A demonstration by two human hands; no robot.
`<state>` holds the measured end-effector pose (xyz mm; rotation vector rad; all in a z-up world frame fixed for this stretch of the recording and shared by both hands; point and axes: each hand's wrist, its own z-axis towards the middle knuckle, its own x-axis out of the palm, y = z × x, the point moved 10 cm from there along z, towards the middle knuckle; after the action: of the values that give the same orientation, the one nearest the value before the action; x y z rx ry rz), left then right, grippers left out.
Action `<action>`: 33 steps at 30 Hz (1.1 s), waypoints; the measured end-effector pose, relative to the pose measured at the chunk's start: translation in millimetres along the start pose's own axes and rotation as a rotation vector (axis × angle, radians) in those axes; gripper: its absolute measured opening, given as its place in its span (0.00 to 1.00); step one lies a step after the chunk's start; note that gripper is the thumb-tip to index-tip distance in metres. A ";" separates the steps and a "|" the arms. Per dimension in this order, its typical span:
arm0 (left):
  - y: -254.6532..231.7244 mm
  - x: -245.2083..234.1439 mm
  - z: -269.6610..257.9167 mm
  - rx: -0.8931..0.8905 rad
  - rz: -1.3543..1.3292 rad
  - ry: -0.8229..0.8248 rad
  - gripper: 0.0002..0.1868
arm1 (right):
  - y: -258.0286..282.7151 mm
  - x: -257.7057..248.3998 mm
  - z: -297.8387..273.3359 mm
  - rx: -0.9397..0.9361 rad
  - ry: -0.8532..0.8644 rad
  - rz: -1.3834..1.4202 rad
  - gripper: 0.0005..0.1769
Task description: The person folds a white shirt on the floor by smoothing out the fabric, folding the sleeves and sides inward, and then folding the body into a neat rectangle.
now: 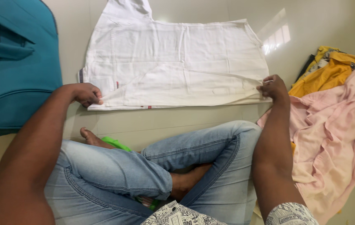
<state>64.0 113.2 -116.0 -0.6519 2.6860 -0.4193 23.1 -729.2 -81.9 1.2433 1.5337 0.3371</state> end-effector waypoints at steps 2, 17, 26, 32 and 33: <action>-1.1 -0.3 -0.3 -0.011 -0.018 -0.004 0.12 | 3.6 5.5 -0.8 0.039 0.020 -0.037 0.30; -60.8 0.4 -8.1 0.241 -0.140 -0.187 0.15 | 294.9 332.6 -213.2 -1.106 0.284 -0.673 0.40; -73.6 -3.0 -10.5 0.254 -0.110 -0.234 0.18 | 281.2 355.7 -221.6 -1.152 0.229 -0.881 0.46; -120.3 6.5 -7.8 0.469 -0.175 -0.492 0.19 | 276.5 373.6 -231.8 -1.125 0.413 -0.900 0.44; -125.3 6.6 -8.9 0.476 -0.134 -0.538 0.19 | 278.6 373.1 -224.6 -1.113 0.405 -0.903 0.43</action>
<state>103.1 5.2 -64.8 -0.6799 1.9478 -0.7634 26.7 -219.9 7.0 -0.4168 1.6610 0.7081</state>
